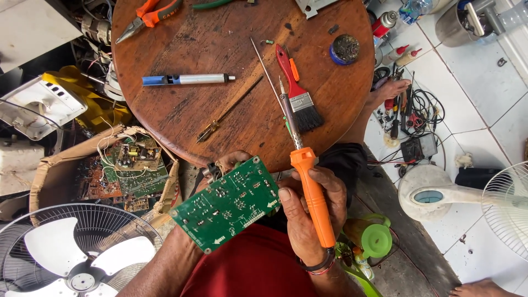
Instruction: Repairing a printed circuit board by soldering and desoldering components using specialized tools.
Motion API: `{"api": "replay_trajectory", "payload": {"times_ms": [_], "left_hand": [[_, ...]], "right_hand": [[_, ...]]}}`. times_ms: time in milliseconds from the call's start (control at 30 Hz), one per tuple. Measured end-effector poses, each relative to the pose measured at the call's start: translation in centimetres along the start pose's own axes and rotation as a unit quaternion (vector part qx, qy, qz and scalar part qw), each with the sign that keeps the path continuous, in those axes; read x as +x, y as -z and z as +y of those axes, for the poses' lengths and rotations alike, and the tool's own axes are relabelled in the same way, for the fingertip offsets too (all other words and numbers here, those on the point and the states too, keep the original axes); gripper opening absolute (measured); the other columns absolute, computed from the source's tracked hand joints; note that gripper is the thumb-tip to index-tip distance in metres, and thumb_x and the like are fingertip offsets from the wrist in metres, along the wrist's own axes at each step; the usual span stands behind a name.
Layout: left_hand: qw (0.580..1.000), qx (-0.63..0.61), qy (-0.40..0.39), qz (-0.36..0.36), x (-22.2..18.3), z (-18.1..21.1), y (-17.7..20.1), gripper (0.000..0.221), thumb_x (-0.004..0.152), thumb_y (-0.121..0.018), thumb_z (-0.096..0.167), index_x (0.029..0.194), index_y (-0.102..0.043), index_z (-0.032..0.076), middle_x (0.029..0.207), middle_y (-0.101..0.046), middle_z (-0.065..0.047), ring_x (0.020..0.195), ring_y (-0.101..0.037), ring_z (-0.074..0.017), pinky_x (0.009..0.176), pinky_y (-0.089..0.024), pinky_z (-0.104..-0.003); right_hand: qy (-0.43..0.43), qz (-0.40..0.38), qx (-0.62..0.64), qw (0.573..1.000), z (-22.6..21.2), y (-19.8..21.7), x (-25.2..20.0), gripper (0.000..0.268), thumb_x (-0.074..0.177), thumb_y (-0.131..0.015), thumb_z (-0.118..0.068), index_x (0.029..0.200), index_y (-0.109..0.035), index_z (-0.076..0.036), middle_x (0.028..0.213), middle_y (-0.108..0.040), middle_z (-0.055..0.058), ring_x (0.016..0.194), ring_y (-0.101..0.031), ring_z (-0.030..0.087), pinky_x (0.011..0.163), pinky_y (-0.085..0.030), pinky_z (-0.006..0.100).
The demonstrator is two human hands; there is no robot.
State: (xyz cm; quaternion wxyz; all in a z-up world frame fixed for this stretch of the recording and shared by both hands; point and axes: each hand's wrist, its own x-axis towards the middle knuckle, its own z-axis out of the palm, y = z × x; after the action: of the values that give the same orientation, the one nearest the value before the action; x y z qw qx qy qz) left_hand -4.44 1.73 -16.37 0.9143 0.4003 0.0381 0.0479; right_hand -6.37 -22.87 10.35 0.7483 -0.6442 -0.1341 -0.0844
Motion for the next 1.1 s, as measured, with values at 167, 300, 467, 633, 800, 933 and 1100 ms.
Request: {"api": "replay_trajectory", "payload": {"times_ms": [167, 300, 467, 633, 800, 933, 1100], "left_hand": [[1.000, 0.003, 0.003, -0.013, -0.1, 0.2, -0.1, 0.049, 0.094, -0.077, 0.037, 0.129, -0.063, 0.005, 0.121, -0.070, -0.009, 0.106, -0.069, -0.0196, 0.089, -0.061, -0.036], [1.000, 0.004, 0.006, -0.022, -0.2, 0.3, 0.1, 0.051, 0.094, -0.077, 0.037, 0.130, -0.063, 0.005, 0.122, -0.070, -0.010, 0.106, -0.070, -0.0200, 0.089, -0.061, -0.037], [0.999, 0.005, 0.008, -0.034, -0.4, 4.8, -8.5, 0.052, 0.094, -0.078, 0.038, 0.131, -0.063, 0.005, 0.123, -0.070, -0.010, 0.107, -0.070, -0.0205, 0.090, -0.061, -0.037], [0.999, 0.007, 0.009, -0.046, -3.8, 10.3, -16.2, 0.054, 0.094, -0.079, 0.039, 0.132, -0.062, 0.005, 0.124, -0.070, -0.010, 0.109, -0.070, -0.0210, 0.090, -0.062, -0.038], [0.998, 0.008, 0.012, -0.058, -4.6, 11.2, -17.2, 0.055, 0.093, -0.080, 0.039, 0.133, -0.062, 0.005, 0.125, -0.070, -0.010, 0.110, -0.070, -0.0214, 0.091, -0.062, -0.039], [0.998, 0.009, 0.014, -0.069, -4.6, 11.4, -17.4, 0.056, 0.093, -0.080, 0.040, 0.133, -0.062, 0.005, 0.126, -0.070, -0.010, 0.111, -0.070, -0.0218, 0.092, -0.063, -0.039], [0.997, 0.009, 0.018, -0.079, -4.5, 11.5, -17.5, 0.058, 0.093, -0.081, 0.041, 0.134, -0.062, 0.005, 0.127, -0.070, -0.011, 0.112, -0.071, -0.0223, 0.092, -0.063, -0.040]], "right_hand": [[-0.011, -0.001, 0.010, 1.000, -0.4, 0.2, 0.1, 0.043, 0.093, -0.074, 0.002, 0.129, -0.056, -0.014, 0.131, -0.053, 0.010, 0.117, -0.065, 0.023, 0.095, -0.068, 0.039], [-0.018, -0.010, 0.007, 1.000, -0.4, 0.2, -0.2, 0.044, 0.093, -0.074, 0.001, 0.130, -0.057, -0.015, 0.133, -0.053, 0.009, 0.118, -0.065, 0.023, 0.092, -0.069, 0.036], [-0.009, -0.012, 0.020, 1.000, -1.1, 0.0, -0.2, 0.042, 0.094, -0.073, 0.001, 0.130, -0.057, -0.015, 0.131, -0.055, 0.011, 0.112, -0.067, 0.025, 0.094, -0.068, 0.038], [-0.003, -0.025, 0.019, 1.000, -1.3, 0.0, -0.1, 0.042, 0.096, -0.072, 0.000, 0.130, -0.056, -0.017, 0.128, -0.057, 0.012, 0.104, -0.071, 0.026, 0.092, -0.069, 0.039], [0.006, -0.046, -0.005, 0.999, -1.1, 0.2, 0.2, 0.043, 0.097, -0.071, 0.001, 0.132, -0.054, -0.017, 0.128, -0.057, 0.014, 0.103, -0.074, 0.028, 0.091, -0.069, 0.038], [-0.001, -0.039, 0.016, 0.999, -1.0, -0.1, 0.6, 0.042, 0.096, -0.071, 0.002, 0.131, -0.055, -0.016, 0.126, -0.057, 0.014, 0.104, -0.071, 0.026, 0.093, -0.067, 0.037], [0.056, -0.056, -0.035, 0.996, -1.3, 0.1, 0.8, 0.043, 0.099, -0.068, -0.002, 0.133, -0.051, -0.020, 0.122, -0.057, 0.015, 0.105, -0.071, 0.028, 0.094, -0.068, 0.040]]}}
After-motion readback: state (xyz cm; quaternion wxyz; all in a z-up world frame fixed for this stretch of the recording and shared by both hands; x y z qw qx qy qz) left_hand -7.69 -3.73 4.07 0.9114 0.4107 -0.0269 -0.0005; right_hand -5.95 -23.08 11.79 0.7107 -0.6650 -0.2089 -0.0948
